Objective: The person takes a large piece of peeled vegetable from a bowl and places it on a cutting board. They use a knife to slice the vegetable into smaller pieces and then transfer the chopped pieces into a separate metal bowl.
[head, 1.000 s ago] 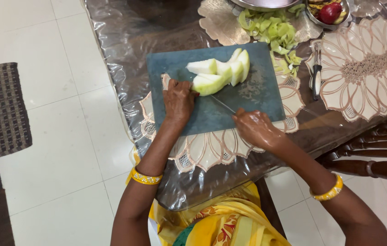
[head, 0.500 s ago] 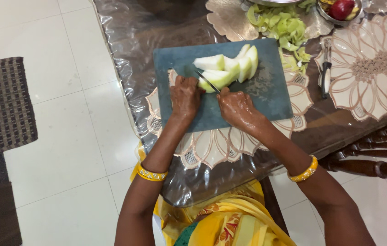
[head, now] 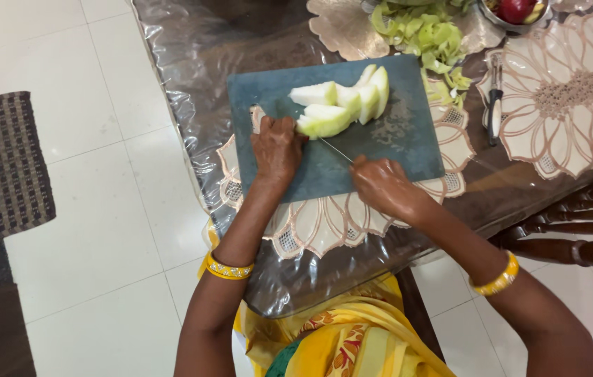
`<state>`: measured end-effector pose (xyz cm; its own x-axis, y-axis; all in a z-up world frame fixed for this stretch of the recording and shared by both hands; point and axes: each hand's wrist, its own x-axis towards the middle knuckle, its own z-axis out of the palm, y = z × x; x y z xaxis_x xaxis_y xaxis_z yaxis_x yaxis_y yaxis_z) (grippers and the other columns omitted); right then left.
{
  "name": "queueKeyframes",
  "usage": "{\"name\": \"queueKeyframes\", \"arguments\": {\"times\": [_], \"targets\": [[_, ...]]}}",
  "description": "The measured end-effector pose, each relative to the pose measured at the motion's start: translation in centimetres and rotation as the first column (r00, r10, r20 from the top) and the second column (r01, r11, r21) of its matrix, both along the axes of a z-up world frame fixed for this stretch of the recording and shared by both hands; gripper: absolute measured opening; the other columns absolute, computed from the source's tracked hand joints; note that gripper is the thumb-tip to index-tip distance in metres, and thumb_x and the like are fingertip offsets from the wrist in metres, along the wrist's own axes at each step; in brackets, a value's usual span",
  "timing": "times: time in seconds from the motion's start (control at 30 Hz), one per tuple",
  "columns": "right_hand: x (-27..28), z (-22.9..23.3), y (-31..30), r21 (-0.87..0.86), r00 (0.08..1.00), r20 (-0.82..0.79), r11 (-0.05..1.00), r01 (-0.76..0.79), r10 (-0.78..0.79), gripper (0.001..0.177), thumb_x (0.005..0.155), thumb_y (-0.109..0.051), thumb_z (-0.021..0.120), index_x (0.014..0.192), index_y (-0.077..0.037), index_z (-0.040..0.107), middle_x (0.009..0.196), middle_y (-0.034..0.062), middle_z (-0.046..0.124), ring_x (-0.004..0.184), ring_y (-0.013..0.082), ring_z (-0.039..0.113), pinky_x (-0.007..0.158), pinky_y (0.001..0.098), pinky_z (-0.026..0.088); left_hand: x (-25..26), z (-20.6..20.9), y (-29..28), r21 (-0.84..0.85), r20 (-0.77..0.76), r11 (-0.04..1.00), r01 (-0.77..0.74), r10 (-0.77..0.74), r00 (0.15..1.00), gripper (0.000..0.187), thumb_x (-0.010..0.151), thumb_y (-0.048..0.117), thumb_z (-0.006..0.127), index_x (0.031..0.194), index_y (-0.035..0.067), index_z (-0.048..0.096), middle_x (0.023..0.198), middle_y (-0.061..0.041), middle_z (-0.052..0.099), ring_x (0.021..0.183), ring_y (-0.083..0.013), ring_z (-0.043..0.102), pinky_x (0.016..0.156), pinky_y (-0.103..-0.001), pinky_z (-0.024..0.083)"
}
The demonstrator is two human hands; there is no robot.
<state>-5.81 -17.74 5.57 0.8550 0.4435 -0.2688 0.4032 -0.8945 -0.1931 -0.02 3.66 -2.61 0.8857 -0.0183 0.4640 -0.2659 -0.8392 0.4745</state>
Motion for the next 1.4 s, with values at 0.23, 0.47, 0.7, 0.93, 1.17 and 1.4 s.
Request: {"name": "queueKeyframes", "arguments": {"times": [0.23,0.47,0.7,0.93,1.17,1.4], "targets": [[-2.4,-0.3,-2.3,-0.002,0.994,0.013,0.994,0.107,-0.107,0.032,0.107,-0.023,0.043,0.090,0.000,0.056,0.061,0.0206,0.066,0.057,0.0392,0.071,0.057,0.0494,0.057,-0.9,2.3,0.0,0.038,-0.018,0.997,0.071,-0.070,0.997,0.041,0.074,0.029,0.087,0.101,0.008,0.064,0.101,-0.008,0.066,0.105,-0.0320,0.058,0.073,-0.055,0.046],[0.0,-2.4,0.2,0.078,0.973,0.215,0.995,0.069,-0.085,0.035,0.108,-0.029,0.051,0.091,0.001,0.056,0.057,0.0192,0.065,0.054,0.0390,0.069,0.051,0.0463,0.056,-1.2,2.9,-0.3,0.075,-0.108,0.991,0.113,-0.105,0.989,0.043,0.076,0.024,0.086,0.108,0.006,0.064,0.113,-0.014,0.060,0.106,-0.0343,0.057,0.072,-0.061,0.046],[3.7,-4.8,3.6,0.272,0.881,0.473,0.955,-0.115,-0.028,0.027,0.105,-0.021,0.059,0.095,0.004,0.060,0.075,0.0211,0.068,0.056,0.0373,0.068,0.050,0.0459,0.055,-2.5,1.8,0.9,-0.045,-0.093,0.996,0.075,-0.079,0.992,0.028,0.080,0.020,0.084,0.095,0.005,0.065,0.094,-0.015,0.068,0.092,-0.0359,0.065,0.076,-0.049,0.053],[6.9,-5.0,3.9,0.064,0.818,0.554,0.972,-0.226,0.153,0.049,0.093,-0.013,0.063,0.134,0.013,0.057,0.067,0.0176,0.069,0.055,0.0329,0.068,0.048,0.0456,0.053,-2.7,3.2,1.0,-0.139,-0.282,0.990,-0.001,-0.039,0.959,0.032,0.080,0.028,0.083,0.102,0.007,0.072,0.081,-0.016,0.075,0.076,-0.0348,0.073,0.069,-0.048,0.054],[7.2,-3.4,2.9,0.146,0.854,0.517,0.977,-0.155,0.058,0.042,0.098,-0.022,0.065,0.126,0.009,0.061,0.067,0.0173,0.070,0.058,0.0364,0.069,0.053,0.0481,0.053,-1.9,3.1,-0.3,-0.051,-0.114,0.999,-0.005,-0.001,0.994,0.028,0.090,0.030,0.078,0.103,0.006,0.073,0.093,-0.016,0.074,0.085,-0.0351,0.071,0.068,-0.051,0.053],[4.0,-3.1,1.7,0.444,0.890,0.435,0.893,-0.075,-0.141,0.038,0.098,-0.019,0.065,0.123,0.009,0.060,0.069,0.0225,0.068,0.057,0.0388,0.068,0.051,0.0474,0.051,-3.3,3.5,1.3,-0.059,-0.066,0.993,0.098,-0.102,0.993,0.033,0.082,0.021,0.083,0.109,0.004,0.074,0.112,-0.015,0.067,0.102,-0.0368,0.060,0.084,-0.048,0.051]]}}
